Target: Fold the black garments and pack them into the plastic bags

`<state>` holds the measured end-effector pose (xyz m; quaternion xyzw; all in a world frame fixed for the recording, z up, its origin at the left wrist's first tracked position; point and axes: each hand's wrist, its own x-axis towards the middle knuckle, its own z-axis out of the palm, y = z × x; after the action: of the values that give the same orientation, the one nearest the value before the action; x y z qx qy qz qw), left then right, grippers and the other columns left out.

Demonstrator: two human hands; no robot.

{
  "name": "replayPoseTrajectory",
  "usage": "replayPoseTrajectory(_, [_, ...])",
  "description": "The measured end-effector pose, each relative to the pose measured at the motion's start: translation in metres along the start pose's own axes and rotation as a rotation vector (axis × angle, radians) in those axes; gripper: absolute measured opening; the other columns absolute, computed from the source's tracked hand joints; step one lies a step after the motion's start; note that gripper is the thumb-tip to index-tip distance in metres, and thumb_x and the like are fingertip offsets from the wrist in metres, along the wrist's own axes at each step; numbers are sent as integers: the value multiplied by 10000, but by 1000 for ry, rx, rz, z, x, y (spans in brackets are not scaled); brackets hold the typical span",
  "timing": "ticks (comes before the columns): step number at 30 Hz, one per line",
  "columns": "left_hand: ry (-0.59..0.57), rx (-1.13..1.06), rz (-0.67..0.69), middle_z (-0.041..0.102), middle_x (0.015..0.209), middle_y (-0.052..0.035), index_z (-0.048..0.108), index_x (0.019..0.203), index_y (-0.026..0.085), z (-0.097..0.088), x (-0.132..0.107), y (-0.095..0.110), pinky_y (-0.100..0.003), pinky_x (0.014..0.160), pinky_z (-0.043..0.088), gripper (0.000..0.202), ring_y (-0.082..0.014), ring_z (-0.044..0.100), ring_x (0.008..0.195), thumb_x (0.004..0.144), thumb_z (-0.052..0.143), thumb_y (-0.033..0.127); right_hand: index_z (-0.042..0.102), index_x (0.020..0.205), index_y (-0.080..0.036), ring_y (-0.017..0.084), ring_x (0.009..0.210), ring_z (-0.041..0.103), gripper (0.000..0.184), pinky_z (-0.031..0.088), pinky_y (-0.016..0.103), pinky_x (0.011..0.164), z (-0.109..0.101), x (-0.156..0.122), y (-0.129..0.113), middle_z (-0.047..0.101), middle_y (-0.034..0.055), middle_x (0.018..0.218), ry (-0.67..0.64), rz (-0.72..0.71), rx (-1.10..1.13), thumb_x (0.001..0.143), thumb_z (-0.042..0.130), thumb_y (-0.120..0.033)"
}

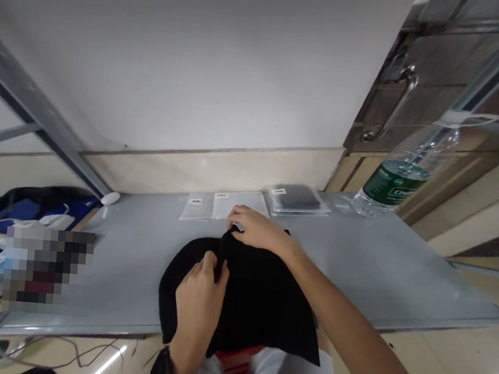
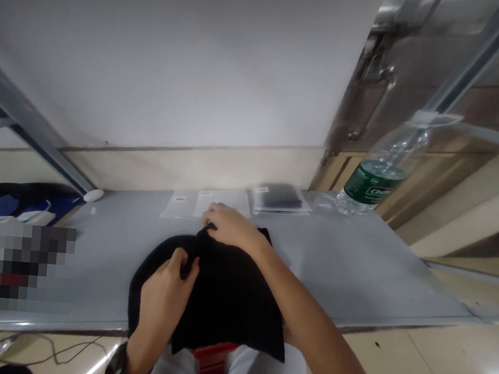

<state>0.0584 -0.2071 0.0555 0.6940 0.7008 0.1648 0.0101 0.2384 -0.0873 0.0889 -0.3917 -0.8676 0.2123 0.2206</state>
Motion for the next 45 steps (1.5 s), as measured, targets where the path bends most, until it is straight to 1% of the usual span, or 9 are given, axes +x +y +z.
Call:
replayPoseTrajectory(8, [157, -353, 0, 740, 996, -37, 586, 1110, 234, 0, -1, 6, -328, 699, 514, 153, -260, 740, 853, 991, 671, 190, 713, 996, -224, 240, 1035, 623, 338, 466, 378, 960, -15, -8, -4, 730, 42, 973, -8, -110, -171, 833, 598, 49])
replayPoseTrajectory(16, [356, -381, 350, 721, 1046, -76, 603, 1256, 201, 15, -14, 47, -484, 879, 580, 484, -305, 655, 956, 842, 604, -50, 655, 921, -216, 231, 993, 617, 350, 489, 366, 945, -22, -47, 19, 691, 42, 952, 159, -152, -226, 779, 511, 70])
replayPoseTrajectory(22, [233, -407, 545, 742, 1124, -79, 626, 1209, 184, 36, -29, 77, -486, 971, 596, 434, -303, 676, 1103, 874, 568, -86, 670, 920, -219, 239, 967, 666, 343, 525, 413, 952, -18, -98, 52, 741, 54, 959, 271, -124, -298, 829, 504, 67])
replayPoseTrajectory(27, [59, -399, 672, 768, 1191, -95, 676, 1197, 158, 51, -37, 80, -506, 1115, 575, 402, -304, 693, 1232, 893, 538, -65, 739, 974, -220, 256, 1061, 725, 354, 585, 449, 963, -4, -132, 78, 804, 78, 1093, 284, -113, -336, 896, 507, 36])
replayPoseTrajectory(31, [0, -472, 647, 745, 1348, -109, 676, 1295, 165, 42, -37, 71, -500, 1189, 543, 382, -293, 646, 1370, 960, 546, 36, 803, 1032, -246, 270, 1237, 700, 466, 576, 504, 1085, 0, -143, 69, 802, 59, 1240, 331, 4, -317, 865, 484, 50])
replayPoseTrajectory(35, [-35, -356, 638, 573, 1609, -156, 519, 1562, 127, 35, -37, 63, -590, 1254, 457, 544, -369, 392, 1595, 1027, 582, 206, 757, 1319, -249, 267, 1388, 628, 480, 521, 517, 1193, 17, -140, 40, 692, 95, 1467, 447, 234, -212, 990, 450, -83])
replayPoseTrajectory(37, [-103, -288, 661, 477, 1682, -157, 437, 1634, 139, 37, -38, 59, -625, 1257, 438, 657, -391, 340, 1615, 1014, 625, 248, 632, 1512, -267, 284, 1541, 486, 480, 439, 550, 1267, 31, -138, 30, 553, 88, 1635, 366, 276, -143, 1063, 464, -233])
replayPoseTrajectory(40, [-159, -229, 705, 399, 1725, -139, 358, 1684, 172, 42, -42, 53, -637, 1256, 432, 736, -381, 313, 1624, 1004, 635, 237, 538, 1599, -281, 301, 1646, 300, 515, 314, 607, 1325, 46, -136, 31, 429, 70, 1726, 243, 317, -105, 1101, 442, -365])
replayPoseTrajectory(45, [-137, -261, 732, 440, 1709, -114, 371, 1675, 182, 38, -48, 42, -570, 1250, 466, 705, -332, 351, 1617, 1019, 625, 229, 502, 1624, -242, 298, 1656, 273, 550, 273, 587, 1340, 57, -135, 47, 358, 91, 1760, 265, 373, -135, 1104, 384, -375])
